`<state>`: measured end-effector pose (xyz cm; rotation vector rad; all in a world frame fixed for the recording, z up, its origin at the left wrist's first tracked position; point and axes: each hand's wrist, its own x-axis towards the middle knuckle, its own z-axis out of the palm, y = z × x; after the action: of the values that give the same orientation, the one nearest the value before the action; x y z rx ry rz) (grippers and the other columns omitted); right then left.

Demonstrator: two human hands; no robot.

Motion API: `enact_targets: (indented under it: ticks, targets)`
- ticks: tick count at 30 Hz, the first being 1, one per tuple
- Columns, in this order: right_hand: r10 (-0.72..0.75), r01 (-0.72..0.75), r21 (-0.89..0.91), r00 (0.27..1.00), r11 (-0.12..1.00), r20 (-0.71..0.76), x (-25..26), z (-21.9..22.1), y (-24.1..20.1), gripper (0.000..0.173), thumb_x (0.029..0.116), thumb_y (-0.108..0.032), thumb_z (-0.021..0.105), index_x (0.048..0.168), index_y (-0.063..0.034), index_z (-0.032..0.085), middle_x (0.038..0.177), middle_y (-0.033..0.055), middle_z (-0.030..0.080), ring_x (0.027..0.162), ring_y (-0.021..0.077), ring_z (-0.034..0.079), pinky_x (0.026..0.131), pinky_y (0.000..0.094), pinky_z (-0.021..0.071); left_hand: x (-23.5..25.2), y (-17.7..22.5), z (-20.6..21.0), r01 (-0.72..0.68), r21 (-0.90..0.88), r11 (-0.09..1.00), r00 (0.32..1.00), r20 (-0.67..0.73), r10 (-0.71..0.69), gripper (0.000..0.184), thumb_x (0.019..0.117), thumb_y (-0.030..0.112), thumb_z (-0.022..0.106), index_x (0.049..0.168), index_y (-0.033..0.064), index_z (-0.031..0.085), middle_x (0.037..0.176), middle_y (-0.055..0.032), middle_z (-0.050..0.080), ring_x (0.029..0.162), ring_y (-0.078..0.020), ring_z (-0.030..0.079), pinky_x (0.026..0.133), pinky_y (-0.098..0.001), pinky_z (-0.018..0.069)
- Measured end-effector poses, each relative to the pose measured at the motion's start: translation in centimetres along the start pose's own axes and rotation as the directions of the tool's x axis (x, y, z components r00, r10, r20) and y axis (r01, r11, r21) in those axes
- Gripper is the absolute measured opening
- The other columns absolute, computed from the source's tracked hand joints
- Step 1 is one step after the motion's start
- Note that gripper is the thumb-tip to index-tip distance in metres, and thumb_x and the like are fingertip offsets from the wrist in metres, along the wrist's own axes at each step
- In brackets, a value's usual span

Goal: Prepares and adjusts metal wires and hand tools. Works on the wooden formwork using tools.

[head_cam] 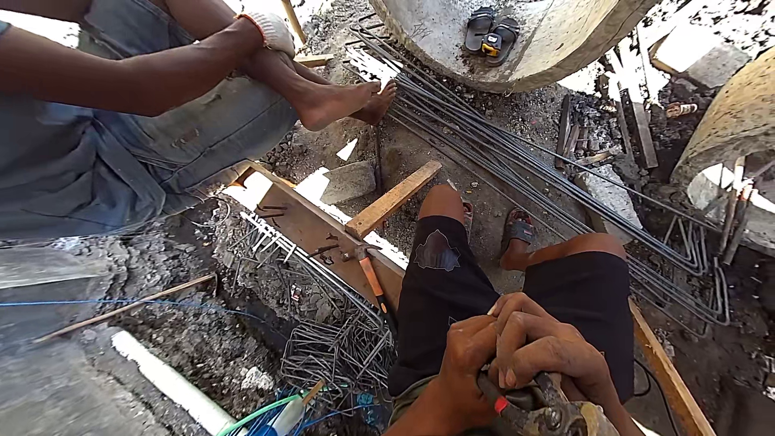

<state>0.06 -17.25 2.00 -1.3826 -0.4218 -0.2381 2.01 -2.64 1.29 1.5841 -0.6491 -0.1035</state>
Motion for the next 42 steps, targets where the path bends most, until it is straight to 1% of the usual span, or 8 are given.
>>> enact_targets:
  ticks: [8,13,17,20,22,32,37,42]
  targets:
    - [0.000,0.000,0.000,1.000,1.000,0.015,0.1,0.1,-0.2,0.030,0.1117,-0.027,0.040,0.100,-0.0103,0.063,0.093,0.0038,0.062,0.103,0.0151,0.061,0.104,0.0323,0.0447,-0.3,-0.4,0.1,-0.040,0.041,0.998,0.999,-0.026,0.041,0.041,0.1057,0.031,0.050,0.078,0.0010,0.054,0.068,-0.0080,0.055,0.068,-0.0086,0.059,0.066,-0.0177,0.0503]
    - [0.077,-0.082,-0.081,0.995,0.993,-0.062,-0.1,-0.3,-0.3,0.032,0.1118,-0.028,0.040,0.102,-0.0077,0.063,0.094,0.0043,0.064,0.103,0.0127,0.062,0.103,0.0296,0.0473,-1.0,-0.4,0.4,0.102,-0.032,0.994,0.995,0.018,-0.102,0.040,0.1107,0.034,0.041,0.094,0.0029,0.059,0.083,-0.0034,0.060,0.083,0.0014,0.062,0.078,-0.0130,0.0514]
    - [0.206,-0.254,-0.197,0.951,0.947,-0.232,-0.4,-1.0,0.0,0.035,0.1118,-0.033,0.039,0.106,-0.0086,0.063,0.085,-0.0013,0.060,0.079,-0.0001,0.059,0.074,0.0144,0.0501,-0.3,-0.3,0.2,0.351,-0.215,0.911,0.929,0.203,-0.310,0.043,0.1096,0.038,0.042,0.088,0.0046,0.058,0.073,0.0031,0.053,0.068,0.0075,0.050,0.065,-0.0098,0.0428]
    - [0.232,-0.320,-0.249,0.916,0.914,-0.326,-0.6,-2.1,0.6,0.036,0.1120,-0.034,0.039,0.100,-0.0102,0.063,0.077,-0.0068,0.054,0.065,-0.0076,0.050,0.061,0.0075,0.0445,0.1,0.1,-0.1,0.532,-0.411,0.740,0.844,0.319,-0.430,0.039,0.1100,0.028,0.045,0.113,-0.0014,0.070,0.100,0.0019,0.075,0.093,0.0007,0.070,0.088,-0.0224,0.0582]
    - [0.255,-0.345,-0.272,0.914,0.898,-0.316,-0.8,-3.1,0.6,0.036,0.1119,-0.032,0.040,0.099,-0.0093,0.064,0.075,-0.0080,0.054,0.063,-0.0087,0.048,0.059,0.0064,0.0422,0.2,0.3,-0.2,0.591,-0.472,0.655,0.807,0.361,-0.467,0.037,0.1107,0.020,0.042,0.122,-0.0055,0.066,0.112,-0.0045,0.076,0.103,-0.0095,0.073,0.097,-0.0319,0.0590]
    - [0.421,-0.502,-0.146,0.825,0.853,-0.377,-1.0,-3.3,1.1,0.032,0.1105,-0.024,0.042,0.101,-0.0083,0.067,0.070,-0.0121,0.055,0.062,-0.0060,0.052,0.059,0.0093,0.0451,0.5,0.4,0.4,0.663,-0.355,0.659,0.748,0.327,-0.577,0.037,0.1106,0.018,0.039,0.120,-0.0059,0.066,0.107,-0.0008,0.076,0.099,-0.0035,0.072,0.093,-0.0260,0.0585]
    - [0.474,-0.520,-0.040,0.806,0.854,-0.356,-1.0,-2.4,1.3,0.031,0.1110,-0.024,0.040,0.102,-0.0078,0.066,0.071,-0.0108,0.055,0.062,-0.0035,0.054,0.061,0.0122,0.0485,0.3,0.1,1.4,0.636,-0.307,0.708,0.771,0.305,-0.560,0.035,0.1097,0.019,0.042,0.105,-0.0031,0.068,0.091,0.0053,0.069,0.087,0.0059,0.064,0.084,-0.0174,0.0538]
    - [0.479,-0.514,-0.021,0.813,0.858,-0.331,-1.0,-2.2,1.4,0.033,0.1118,-0.024,0.039,0.104,-0.0072,0.066,0.071,-0.0103,0.056,0.062,-0.0042,0.054,0.060,0.0113,0.0474,0.0,0.0,1.5,0.610,-0.292,0.737,0.791,0.286,-0.541,0.036,0.1102,0.022,0.043,0.111,-0.0056,0.066,0.094,0.0015,0.071,0.089,0.0030,0.067,0.085,-0.0202,0.0565]
